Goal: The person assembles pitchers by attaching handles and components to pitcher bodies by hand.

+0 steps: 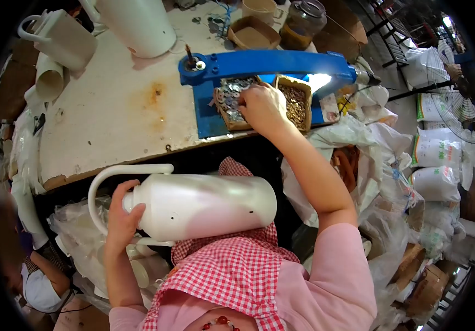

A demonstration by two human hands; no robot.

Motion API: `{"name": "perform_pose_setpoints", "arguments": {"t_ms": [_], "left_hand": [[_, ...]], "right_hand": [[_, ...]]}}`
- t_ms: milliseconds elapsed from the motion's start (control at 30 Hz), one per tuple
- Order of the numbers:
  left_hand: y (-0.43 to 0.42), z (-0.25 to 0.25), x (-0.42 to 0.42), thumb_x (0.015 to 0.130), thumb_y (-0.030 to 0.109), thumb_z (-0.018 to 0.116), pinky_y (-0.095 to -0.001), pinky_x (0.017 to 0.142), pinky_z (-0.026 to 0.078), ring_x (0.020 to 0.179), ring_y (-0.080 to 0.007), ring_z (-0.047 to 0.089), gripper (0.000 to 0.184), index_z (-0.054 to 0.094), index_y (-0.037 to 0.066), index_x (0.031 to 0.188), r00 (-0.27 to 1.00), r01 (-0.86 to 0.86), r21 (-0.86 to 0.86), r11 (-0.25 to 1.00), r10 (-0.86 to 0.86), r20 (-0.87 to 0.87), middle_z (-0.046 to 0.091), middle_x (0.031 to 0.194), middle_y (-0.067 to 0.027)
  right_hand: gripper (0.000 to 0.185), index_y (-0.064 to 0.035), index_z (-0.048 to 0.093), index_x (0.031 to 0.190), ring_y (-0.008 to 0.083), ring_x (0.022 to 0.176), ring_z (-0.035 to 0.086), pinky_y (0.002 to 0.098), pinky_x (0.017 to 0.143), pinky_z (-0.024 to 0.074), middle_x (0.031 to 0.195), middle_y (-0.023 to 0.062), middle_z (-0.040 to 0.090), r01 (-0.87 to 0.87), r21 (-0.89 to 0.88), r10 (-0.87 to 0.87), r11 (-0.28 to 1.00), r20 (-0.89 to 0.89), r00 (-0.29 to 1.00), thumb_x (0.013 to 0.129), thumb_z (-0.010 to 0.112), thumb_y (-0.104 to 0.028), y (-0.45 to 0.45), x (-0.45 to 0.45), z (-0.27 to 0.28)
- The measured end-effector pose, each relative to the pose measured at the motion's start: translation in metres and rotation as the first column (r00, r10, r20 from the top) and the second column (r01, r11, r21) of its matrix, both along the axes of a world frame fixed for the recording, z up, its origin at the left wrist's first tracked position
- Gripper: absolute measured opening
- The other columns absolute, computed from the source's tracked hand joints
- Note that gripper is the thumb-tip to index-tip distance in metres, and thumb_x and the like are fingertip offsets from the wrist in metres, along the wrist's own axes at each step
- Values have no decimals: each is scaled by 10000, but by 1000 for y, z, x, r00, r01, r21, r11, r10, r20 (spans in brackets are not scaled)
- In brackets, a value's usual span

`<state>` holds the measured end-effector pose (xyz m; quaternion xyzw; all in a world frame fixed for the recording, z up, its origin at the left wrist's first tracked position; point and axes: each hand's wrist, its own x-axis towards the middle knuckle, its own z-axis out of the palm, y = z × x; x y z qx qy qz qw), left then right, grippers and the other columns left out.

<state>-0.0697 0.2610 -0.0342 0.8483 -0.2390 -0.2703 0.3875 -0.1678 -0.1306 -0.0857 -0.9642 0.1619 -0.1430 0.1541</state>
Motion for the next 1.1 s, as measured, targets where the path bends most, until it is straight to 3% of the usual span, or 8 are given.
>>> {"name": "perform_pose_setpoints", "arguments": {"t_ms": [67,333,400,533,700,933,1000,1100], "left_hand": [[6,-7,1,724,143,782,-413,1027,421,1146,-337,540,580,587,52,1262,993,40,-4,999,-39,113,587,1212,-153],[1,28,-3,821,407,761,-436,1000,464,1193,-363,537,686,524,14,1330,973,100,179,979,-134,185,576,1284,-170],[2,38,-7,812,370,775,-431,1016,453,1204,-366,536,683,517,19,1337,978,70,223,972,-111,175,570,1297,-180],[8,28,-14,784,343,778,-427,1001,452,1170,-377,560,659,528,43,1315,968,23,203,979,-73,239,590,1245,-194],[6,20,-15,785,311,760,-435,926,468,1081,-385,572,606,536,51,1284,963,13,147,989,-52,264,597,1162,-189],[9,19,-15,782,326,777,-443,906,473,1058,-382,570,629,531,50,1291,957,18,129,992,-54,284,600,1130,-188],[10,18,-13,787,330,774,-445,908,472,1062,-383,567,628,529,47,1292,956,31,120,992,-65,286,601,1144,-185],[10,17,-10,798,339,767,-449,912,470,1066,-386,563,625,527,39,1291,949,65,109,992,-95,301,604,1170,-180]], "right_hand": [[178,-54,742,837,356,874,655,476,785,512,811,175,673,89,-45,-97,995,-250,963,832,685,-222,-2,11,-2],[92,-25,728,871,329,817,664,402,741,524,837,138,702,-49,230,16,972,142,990,780,717,-20,-3,-7,-2],[108,-19,719,875,319,803,663,388,736,524,869,137,703,-53,343,5,938,138,990,775,707,20,2,-15,6],[131,-9,701,897,262,783,659,333,720,515,945,122,691,-230,150,143,962,441,886,792,674,65,14,-9,57],[145,-1,700,914,166,750,633,258,683,496,910,109,705,-255,302,2,919,641,768,806,691,95,19,42,91],[152,-8,677,876,201,777,700,289,643,540,943,102,740,-327,107,150,939,729,668,774,707,100,20,80,95],[154,-25,648,826,243,757,693,306,643,545,923,84,739,-260,-122,272,958,679,682,744,710,91,18,80,95],[156,-42,627,797,257,735,681,322,631,543,916,67,737,-230,-243,334,942,664,669,726,714,67,15,81,96]]}}
